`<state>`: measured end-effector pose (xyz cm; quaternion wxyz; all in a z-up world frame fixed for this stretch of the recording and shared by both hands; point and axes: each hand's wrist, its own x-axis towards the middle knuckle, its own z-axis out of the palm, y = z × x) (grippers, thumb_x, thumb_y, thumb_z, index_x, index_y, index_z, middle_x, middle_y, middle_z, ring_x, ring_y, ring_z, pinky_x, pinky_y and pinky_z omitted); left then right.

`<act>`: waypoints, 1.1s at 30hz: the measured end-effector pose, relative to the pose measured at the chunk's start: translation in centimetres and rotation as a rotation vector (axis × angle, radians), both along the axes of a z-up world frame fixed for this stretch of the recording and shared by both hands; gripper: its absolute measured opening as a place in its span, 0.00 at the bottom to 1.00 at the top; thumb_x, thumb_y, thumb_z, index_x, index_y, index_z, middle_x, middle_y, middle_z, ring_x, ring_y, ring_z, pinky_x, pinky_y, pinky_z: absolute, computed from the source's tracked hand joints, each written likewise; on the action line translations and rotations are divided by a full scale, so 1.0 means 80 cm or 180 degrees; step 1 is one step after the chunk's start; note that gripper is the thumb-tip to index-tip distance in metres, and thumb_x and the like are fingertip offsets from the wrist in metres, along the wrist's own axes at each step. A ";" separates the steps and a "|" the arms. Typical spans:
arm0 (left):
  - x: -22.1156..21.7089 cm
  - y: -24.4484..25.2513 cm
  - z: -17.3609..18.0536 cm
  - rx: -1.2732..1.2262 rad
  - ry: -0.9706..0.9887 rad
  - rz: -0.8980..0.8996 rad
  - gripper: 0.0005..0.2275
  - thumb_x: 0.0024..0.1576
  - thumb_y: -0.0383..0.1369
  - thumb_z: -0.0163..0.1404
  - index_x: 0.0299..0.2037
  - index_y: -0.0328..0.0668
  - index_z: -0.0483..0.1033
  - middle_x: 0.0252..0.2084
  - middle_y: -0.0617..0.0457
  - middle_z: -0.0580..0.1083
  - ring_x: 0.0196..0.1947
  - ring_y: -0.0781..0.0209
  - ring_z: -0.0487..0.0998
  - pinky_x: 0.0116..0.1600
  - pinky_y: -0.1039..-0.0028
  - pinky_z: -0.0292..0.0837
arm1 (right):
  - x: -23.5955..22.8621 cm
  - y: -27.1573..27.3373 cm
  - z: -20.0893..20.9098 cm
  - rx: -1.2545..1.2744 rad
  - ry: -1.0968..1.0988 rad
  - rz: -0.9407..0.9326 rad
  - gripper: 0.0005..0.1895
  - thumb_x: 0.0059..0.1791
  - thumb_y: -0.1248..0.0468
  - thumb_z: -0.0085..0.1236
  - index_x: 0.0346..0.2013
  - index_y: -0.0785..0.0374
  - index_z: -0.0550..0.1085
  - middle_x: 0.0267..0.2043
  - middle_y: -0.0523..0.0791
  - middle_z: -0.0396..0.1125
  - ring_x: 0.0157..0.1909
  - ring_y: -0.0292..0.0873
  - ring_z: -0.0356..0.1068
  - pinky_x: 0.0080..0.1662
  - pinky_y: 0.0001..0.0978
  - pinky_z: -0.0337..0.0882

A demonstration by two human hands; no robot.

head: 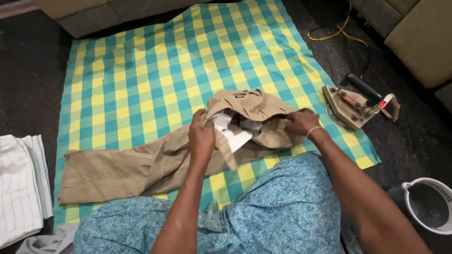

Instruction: Ironing a pair of tan pants while sitting on the floor.

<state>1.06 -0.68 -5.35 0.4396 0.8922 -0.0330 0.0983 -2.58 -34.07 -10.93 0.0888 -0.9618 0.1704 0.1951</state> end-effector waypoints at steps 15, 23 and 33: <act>0.006 0.001 -0.005 -0.2595 0.1022 -0.1288 0.27 0.50 0.20 0.45 0.64 0.36 0.67 0.50 0.49 0.78 0.46 0.63 0.80 0.50 0.75 0.76 | -0.031 0.050 0.093 0.3570 -0.1676 -0.0393 0.10 0.53 0.62 0.56 0.46 0.63 0.77 0.37 0.41 0.71 0.39 0.35 0.69 0.44 0.33 0.70; -0.019 -0.003 0.070 -0.0289 0.0443 -0.0312 0.12 0.54 0.35 0.55 0.46 0.45 0.84 0.34 0.46 0.81 0.37 0.51 0.83 0.43 0.64 0.75 | -0.066 0.082 0.143 0.2265 -0.1800 -0.0172 0.17 0.47 0.63 0.53 0.48 0.62 0.80 0.41 0.45 0.76 0.44 0.40 0.74 0.51 0.34 0.74; -0.033 -0.012 0.065 0.0799 -0.1154 -0.0875 0.10 0.49 0.35 0.57 0.40 0.45 0.84 0.35 0.47 0.78 0.44 0.44 0.76 0.48 0.53 0.68 | -0.064 0.168 0.147 0.1262 -0.2214 0.1311 0.40 0.38 0.38 0.66 0.55 0.62 0.76 0.38 0.52 0.67 0.44 0.53 0.67 0.50 0.50 0.67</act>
